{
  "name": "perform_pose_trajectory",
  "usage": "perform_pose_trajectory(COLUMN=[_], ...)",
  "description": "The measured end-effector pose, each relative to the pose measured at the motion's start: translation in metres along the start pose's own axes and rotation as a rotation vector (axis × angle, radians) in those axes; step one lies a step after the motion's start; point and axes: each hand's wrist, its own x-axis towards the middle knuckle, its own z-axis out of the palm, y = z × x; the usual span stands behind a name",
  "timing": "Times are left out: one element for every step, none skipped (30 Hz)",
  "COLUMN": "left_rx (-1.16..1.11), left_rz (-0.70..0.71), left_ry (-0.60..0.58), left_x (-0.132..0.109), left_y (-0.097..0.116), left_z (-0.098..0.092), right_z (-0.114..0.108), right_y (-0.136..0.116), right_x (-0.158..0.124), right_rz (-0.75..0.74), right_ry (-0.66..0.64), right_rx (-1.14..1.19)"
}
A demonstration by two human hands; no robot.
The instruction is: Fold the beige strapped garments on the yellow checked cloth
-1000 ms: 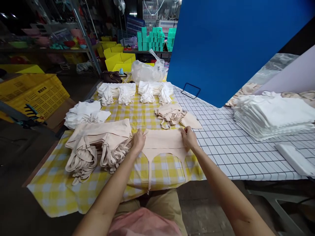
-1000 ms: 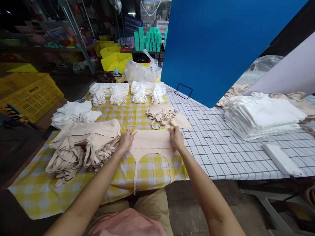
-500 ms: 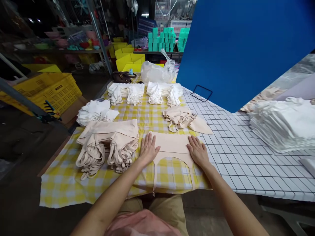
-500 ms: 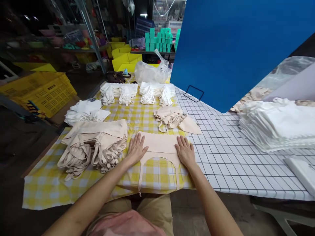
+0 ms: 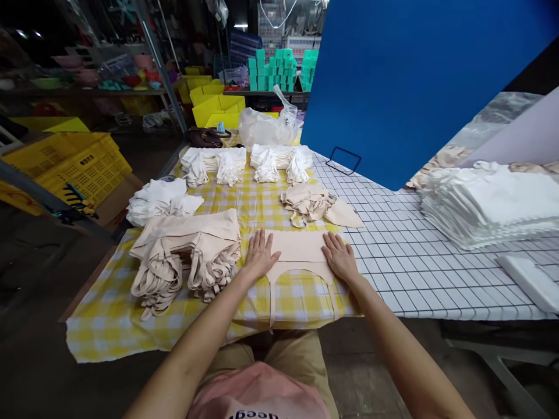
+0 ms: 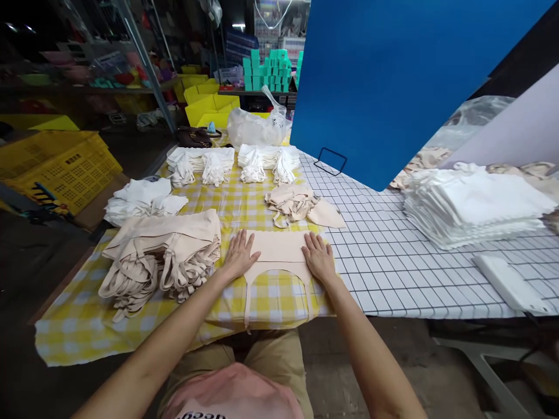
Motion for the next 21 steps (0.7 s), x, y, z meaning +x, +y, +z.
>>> perform_pose_trajectory(left_rx=[-0.001,-0.004,-0.008,-0.013,-0.02,-0.029,-0.039,-0.05,-0.061,-0.072,-0.083,-0.095,-0.108,-0.121,-0.128,-0.129,-0.123,-0.114,-0.105,-0.097,-0.093], left_rz=[-0.01,-0.026,-0.037,-0.036,-0.018,0.017,0.068,0.125,0.18,0.23,0.277,0.32,0.353,0.374,0.384,0.383,0.376,0.368,0.364,0.363,0.361], left_ry=[-0.013,-0.027,-0.036,-0.036,-0.027,-0.013,0.0,0.005,0.002,-0.009,-0.023,-0.038,-0.056,-0.079,-0.106,-0.128,-0.143,-0.151,-0.15,-0.147,-0.148], left_x=[-0.001,-0.002,-0.003,-0.003,-0.003,-0.002,-0.001,0.0,0.001,0.002,0.002,0.001,-0.001,-0.003,-0.005,-0.008,-0.011,-0.013,-0.014,-0.015,-0.015], left_y=[0.0,0.001,0.004,0.008,0.014,0.022,0.032,0.044,0.057,0.071,0.085,0.098,0.111,0.122,0.131,0.138,0.143,0.146,0.148,0.149,0.148], left_z=[-0.003,-0.006,-0.009,-0.012,-0.014,-0.014,-0.014,-0.013,-0.011,-0.008,-0.004,-0.001,0.003,0.007,0.011,0.015,0.018,0.021,0.023,0.024,0.025], right_z=[-0.004,-0.009,-0.014,-0.019,-0.023,-0.025,-0.023,-0.019,-0.012,-0.003,0.008,0.019,0.029,0.037,0.041,0.043,0.042,0.038,0.033,0.026,0.019], right_y=[0.003,0.005,0.007,0.008,0.008,0.006,0.002,-0.003,-0.009,-0.016,-0.022,-0.029,-0.034,-0.038,-0.041,-0.043,-0.043,-0.043,-0.042,-0.039,-0.036], right_x=[-0.005,-0.013,-0.025,-0.039,-0.056,-0.076,-0.098,-0.12,-0.142,-0.161,-0.176,-0.188,-0.195,-0.198,-0.198,-0.196,-0.193,-0.19,-0.189,-0.189,-0.191], right_rz=[0.033,0.066,0.102,0.14,0.179,0.232,0.285,0.341,0.389,0.438,0.484,0.533,0.574,0.599,0.615,0.617,0.604,0.58,0.549,0.517,0.487], right_ry=[0.009,0.037,0.085,0.147,0.213,0.283,0.33,0.372,0.423,0.491,0.535,0.551,0.55,0.523,0.474,0.411,0.332,0.241,0.148,0.059,-0.015], right_rx=[0.056,0.132,0.228,0.338,0.451,0.566,0.662,0.733,0.799,0.854,0.888,0.905,0.934,0.983,1.045,1.122,1.202,1.273,1.326,1.354,1.354])
